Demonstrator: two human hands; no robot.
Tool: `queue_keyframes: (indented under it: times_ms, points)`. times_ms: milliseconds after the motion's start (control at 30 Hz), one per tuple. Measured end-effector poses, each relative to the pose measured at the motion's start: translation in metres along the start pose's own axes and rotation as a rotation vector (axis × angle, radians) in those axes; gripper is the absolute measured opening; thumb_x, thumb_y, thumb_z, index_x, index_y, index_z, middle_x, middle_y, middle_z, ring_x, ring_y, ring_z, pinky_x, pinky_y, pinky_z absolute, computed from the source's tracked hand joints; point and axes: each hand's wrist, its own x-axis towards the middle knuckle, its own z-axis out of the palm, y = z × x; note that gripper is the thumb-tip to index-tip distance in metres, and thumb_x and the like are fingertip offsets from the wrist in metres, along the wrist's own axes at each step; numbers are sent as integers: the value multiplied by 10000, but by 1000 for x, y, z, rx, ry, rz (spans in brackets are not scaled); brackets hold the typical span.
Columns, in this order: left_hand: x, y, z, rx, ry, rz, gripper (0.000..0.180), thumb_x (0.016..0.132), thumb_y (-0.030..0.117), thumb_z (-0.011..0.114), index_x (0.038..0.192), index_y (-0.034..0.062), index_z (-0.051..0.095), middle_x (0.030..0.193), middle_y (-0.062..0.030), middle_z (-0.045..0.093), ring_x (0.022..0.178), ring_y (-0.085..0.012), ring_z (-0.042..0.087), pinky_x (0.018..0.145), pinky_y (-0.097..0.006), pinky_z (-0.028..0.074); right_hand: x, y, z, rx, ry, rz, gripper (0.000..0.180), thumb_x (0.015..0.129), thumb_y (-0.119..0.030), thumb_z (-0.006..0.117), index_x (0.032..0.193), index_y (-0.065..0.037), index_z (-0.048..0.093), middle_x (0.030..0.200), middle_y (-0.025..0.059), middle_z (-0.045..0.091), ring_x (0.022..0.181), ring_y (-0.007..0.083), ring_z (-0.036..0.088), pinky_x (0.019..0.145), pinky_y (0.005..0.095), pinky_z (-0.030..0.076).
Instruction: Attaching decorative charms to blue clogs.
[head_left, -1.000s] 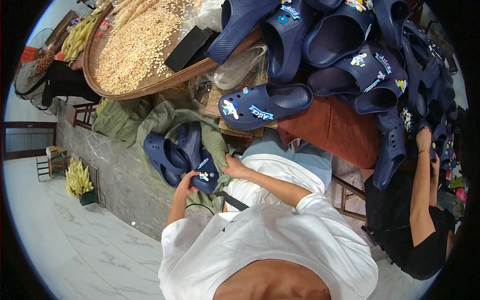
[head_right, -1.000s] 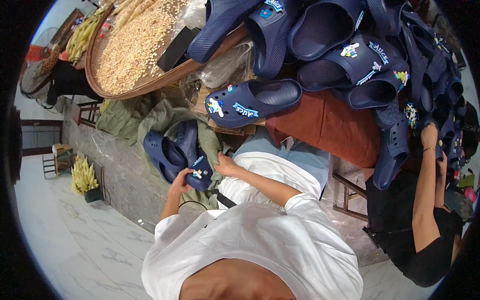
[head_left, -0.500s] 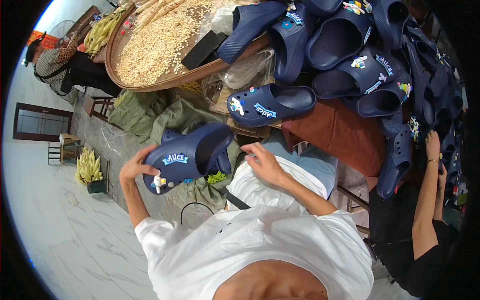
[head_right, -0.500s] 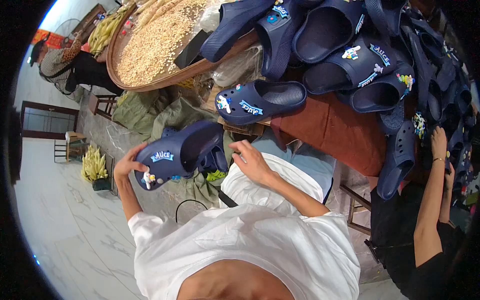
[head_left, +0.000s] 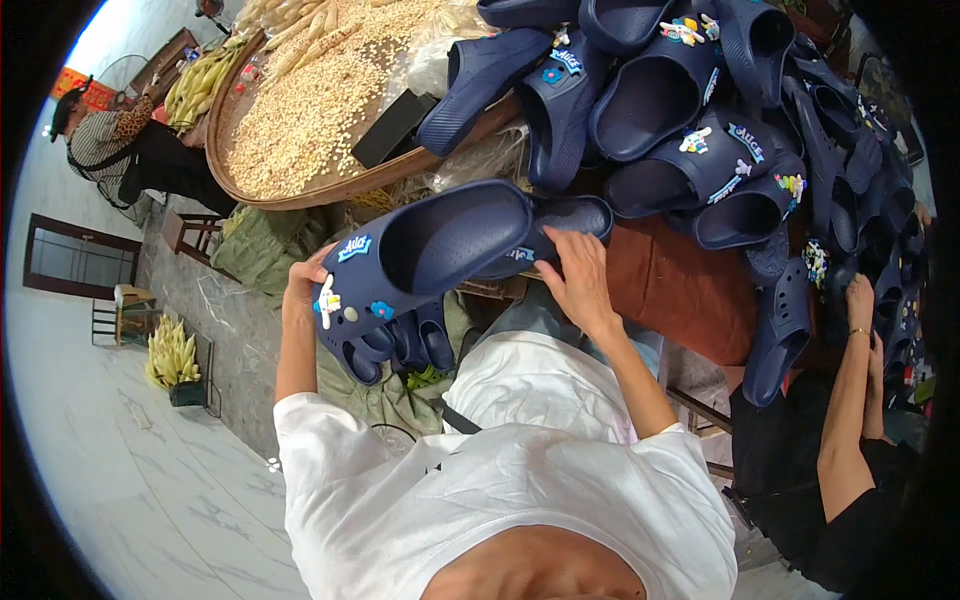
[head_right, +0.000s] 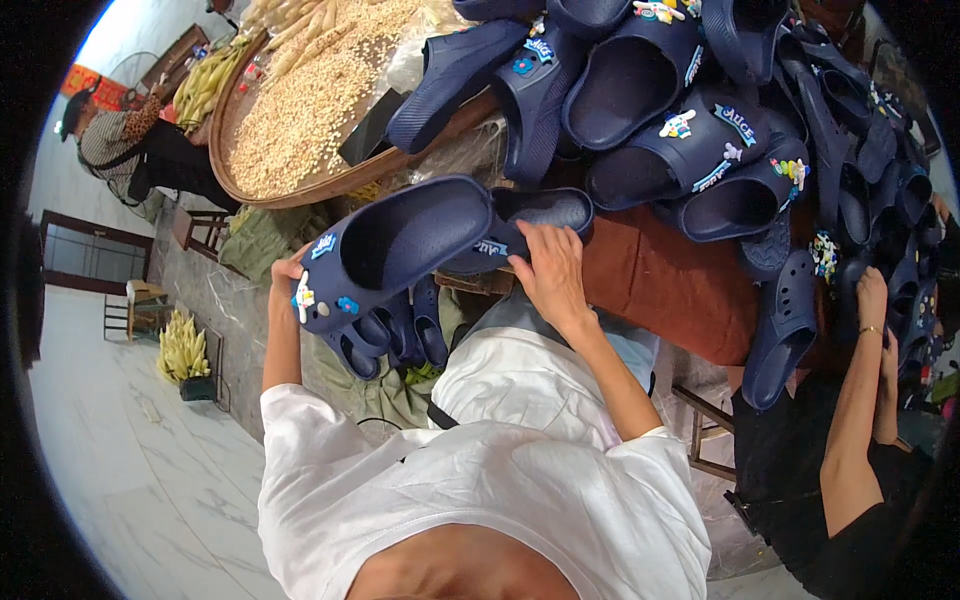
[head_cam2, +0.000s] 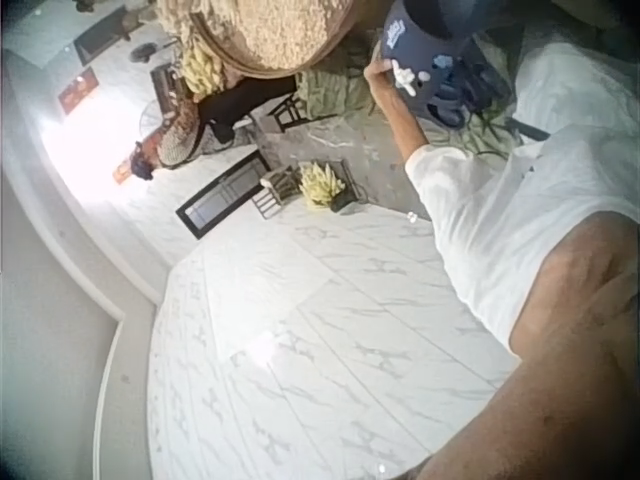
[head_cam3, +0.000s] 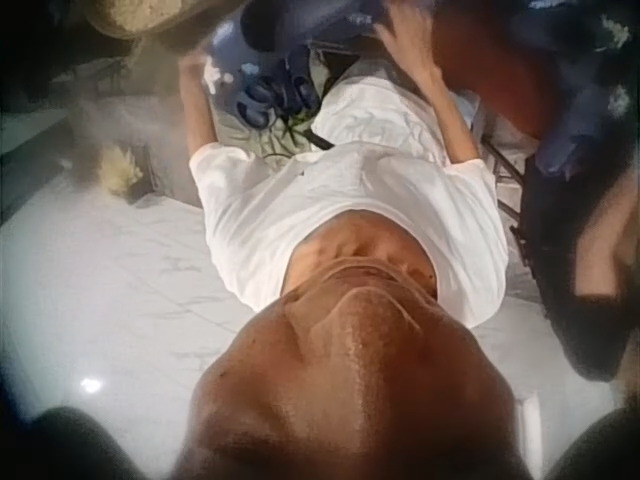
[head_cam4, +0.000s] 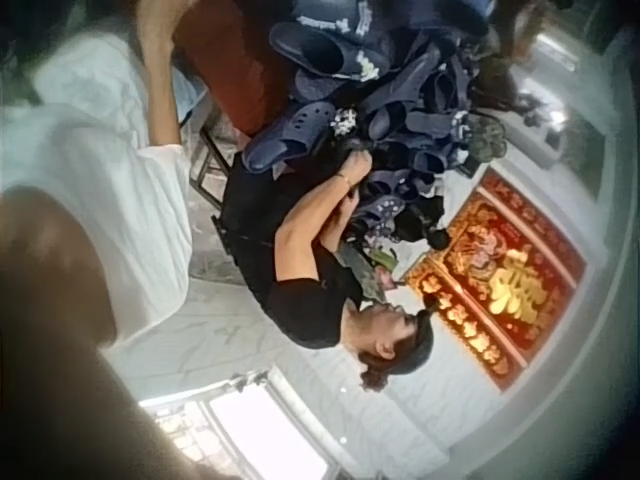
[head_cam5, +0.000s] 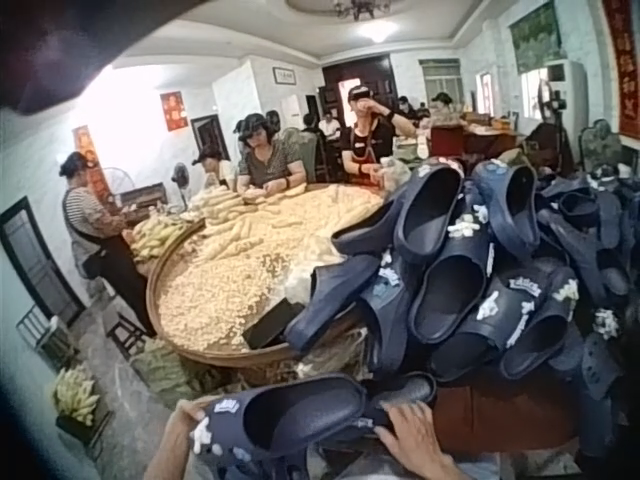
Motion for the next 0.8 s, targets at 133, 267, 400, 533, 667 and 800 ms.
queue_keyframes:
  times_ms: [133, 267, 400, 533, 667, 800]
  points:
    - [15, -13, -4, 13, 75, 25, 840, 468, 123, 625, 1256, -124, 469, 1174, -220, 612, 1054, -304, 615, 1000, -353, 447, -10, 5, -7, 94, -134, 24, 226, 806, -108, 638, 1002, -8, 586, 920, 139, 587, 929, 332, 543, 848, 407, 394]
    - [29, -9, -7, 147, 57, -14, 791, 510, 124, 631, 1251, -110, 485, 1154, -194, 625, 1017, -281, 620, 982, -322, 442, -28, 0, -27, 112, -119, 118, 184, 797, -98, 633, 959, -27, 580, 900, 124, 583, 888, 327, 551, 826, 410, 393]
    - [51, -5, -19, 276, 62, -45, 743, 537, 117, 652, 1243, -74, 517, 1130, -158, 637, 1008, -263, 616, 960, -331, 449, -44, 5, -50, 44, -88, 159, 176, 806, -98, 627, 959, -24, 578, 903, 133, 581, 884, 340, 543, 803, 409, 388]
    - [73, 9, -20, 416, 188, -31, 715, 549, 133, 671, 1230, -47, 545, 1110, -140, 634, 1007, -248, 601, 931, -337, 455, -59, 7, -63, -25, -69, 256, 176, 838, -105, 601, 986, -17, 565, 923, 139, 575, 912, 328, 545, 809, 406, 388]
    - [82, 21, -35, 388, 222, 0, 680, 555, 135, 678, 1201, -47, 562, 1068, -137, 649, 929, -236, 626, 878, -335, 488, -70, 10, -71, -73, 60, 363, 182, 865, -126, 593, 1000, -12, 548, 933, 153, 569, 908, 341, 546, 807, 413, 400]
    - [77, 25, -40, 381, 155, 31, 643, 595, 131, 690, 1197, -53, 562, 1045, -131, 658, 910, -220, 635, 861, -320, 500, -76, 13, -78, 3, 120, 476, 186, 879, -115, 590, 1003, 8, 527, 941, 175, 562, 897, 360, 552, 802, 401, 430]
